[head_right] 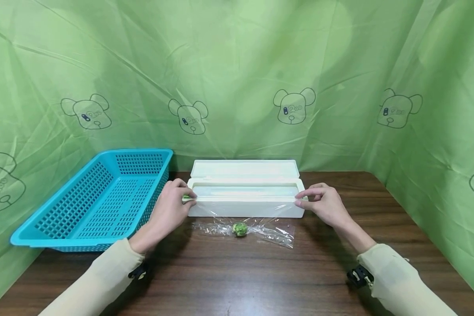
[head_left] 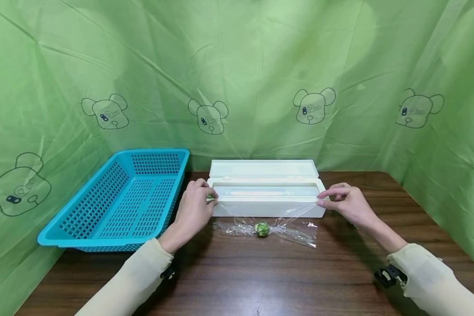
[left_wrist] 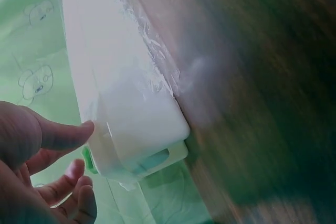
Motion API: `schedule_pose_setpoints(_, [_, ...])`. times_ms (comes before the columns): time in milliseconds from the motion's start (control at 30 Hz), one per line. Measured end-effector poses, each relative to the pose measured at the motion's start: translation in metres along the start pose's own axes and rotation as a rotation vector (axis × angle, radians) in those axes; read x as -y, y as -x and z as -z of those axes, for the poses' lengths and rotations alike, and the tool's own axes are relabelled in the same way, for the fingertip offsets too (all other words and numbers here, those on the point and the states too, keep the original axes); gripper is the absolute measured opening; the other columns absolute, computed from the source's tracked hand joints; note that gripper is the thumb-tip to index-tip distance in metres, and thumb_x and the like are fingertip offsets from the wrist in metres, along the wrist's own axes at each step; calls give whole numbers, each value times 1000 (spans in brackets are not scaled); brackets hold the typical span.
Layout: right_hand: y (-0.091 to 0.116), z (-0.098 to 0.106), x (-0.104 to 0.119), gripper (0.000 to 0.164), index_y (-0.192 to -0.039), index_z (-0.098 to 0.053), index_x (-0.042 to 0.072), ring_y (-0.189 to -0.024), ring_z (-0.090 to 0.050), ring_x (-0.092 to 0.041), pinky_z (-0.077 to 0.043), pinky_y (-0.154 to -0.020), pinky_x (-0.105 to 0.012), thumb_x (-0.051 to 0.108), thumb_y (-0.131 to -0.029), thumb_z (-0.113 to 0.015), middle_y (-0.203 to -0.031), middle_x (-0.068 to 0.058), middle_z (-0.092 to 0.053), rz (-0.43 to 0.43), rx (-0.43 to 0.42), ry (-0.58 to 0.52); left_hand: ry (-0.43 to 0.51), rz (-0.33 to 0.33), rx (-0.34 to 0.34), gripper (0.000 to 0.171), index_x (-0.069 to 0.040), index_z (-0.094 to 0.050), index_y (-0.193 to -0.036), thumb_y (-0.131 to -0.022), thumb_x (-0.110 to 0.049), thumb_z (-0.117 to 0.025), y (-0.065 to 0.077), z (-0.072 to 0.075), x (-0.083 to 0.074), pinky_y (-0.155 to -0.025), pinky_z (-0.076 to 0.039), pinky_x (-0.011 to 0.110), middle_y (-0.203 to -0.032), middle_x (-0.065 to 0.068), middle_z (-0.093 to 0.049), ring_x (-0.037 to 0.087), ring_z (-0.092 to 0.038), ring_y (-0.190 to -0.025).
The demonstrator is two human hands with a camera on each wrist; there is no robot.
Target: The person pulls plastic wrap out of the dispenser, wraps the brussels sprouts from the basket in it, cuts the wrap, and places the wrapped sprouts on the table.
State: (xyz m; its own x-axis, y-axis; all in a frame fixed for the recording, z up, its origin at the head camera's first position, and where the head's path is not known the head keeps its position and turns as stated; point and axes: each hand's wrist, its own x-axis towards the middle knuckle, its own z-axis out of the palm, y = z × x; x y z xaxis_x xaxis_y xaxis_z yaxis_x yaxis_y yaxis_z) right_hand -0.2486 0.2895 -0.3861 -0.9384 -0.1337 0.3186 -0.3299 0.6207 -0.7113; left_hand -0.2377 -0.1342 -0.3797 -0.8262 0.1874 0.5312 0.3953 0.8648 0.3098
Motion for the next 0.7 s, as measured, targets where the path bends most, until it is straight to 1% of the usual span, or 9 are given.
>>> schedule_pose_setpoints(167, [0,0,-1,22,-104,-83,7,-89,-48,-29,-38,-74,-29,20,-87,-88,-107,-13,-64,1,-3,-4,2,9,-6,9,-7,-83,-83,-80,0,-89,-2,0,-1,-81,-48,41,-92,5,-64,28,-54,-92])
schedule_pose_setpoints(367, [-1,-1,-2,20,-104,-83,7,-87,-48,-24,-39,-73,-30,19,-88,-88,-107,-13,-64,6,6,2,6,31,-13,10,-7,-82,-79,-79,2,-87,-1,1,-2,-83,-48,42,-89,4,-65,28,-54,-91])
schedule_pose_setpoints(500, [0,0,-1,18,-103,-84,7,-84,-46,-20,-37,-71,-29,16,-88,-87,-98,-10,-62,11,9,2,20,34,-3,9,-8,-81,-79,-80,0,-86,1,2,-4,-84,-47,43,-89,4,-64,28,-55,-92])
schedule_pose_setpoints(600, [1,0,1,18,-102,-84,5,-79,-44,-16,-36,-67,-28,14,-88,-87,-86,-6,-57,26,10,-1,23,35,14,8,-8,-80,-80,-82,-2,-86,4,4,-6,-84,-47,43,-88,4,-63,29,-54,-93])
schedule_pose_setpoints(700, [3,1,4,18,-102,-84,4,-75,-45,-14,-36,-63,-27,13,-87,-88,-80,-4,-54,38,3,-2,30,44,36,9,-9,-79,-81,-84,-3,-84,7,6,-8,-82,-47,43,-87,4,-63,29,-54,-91])
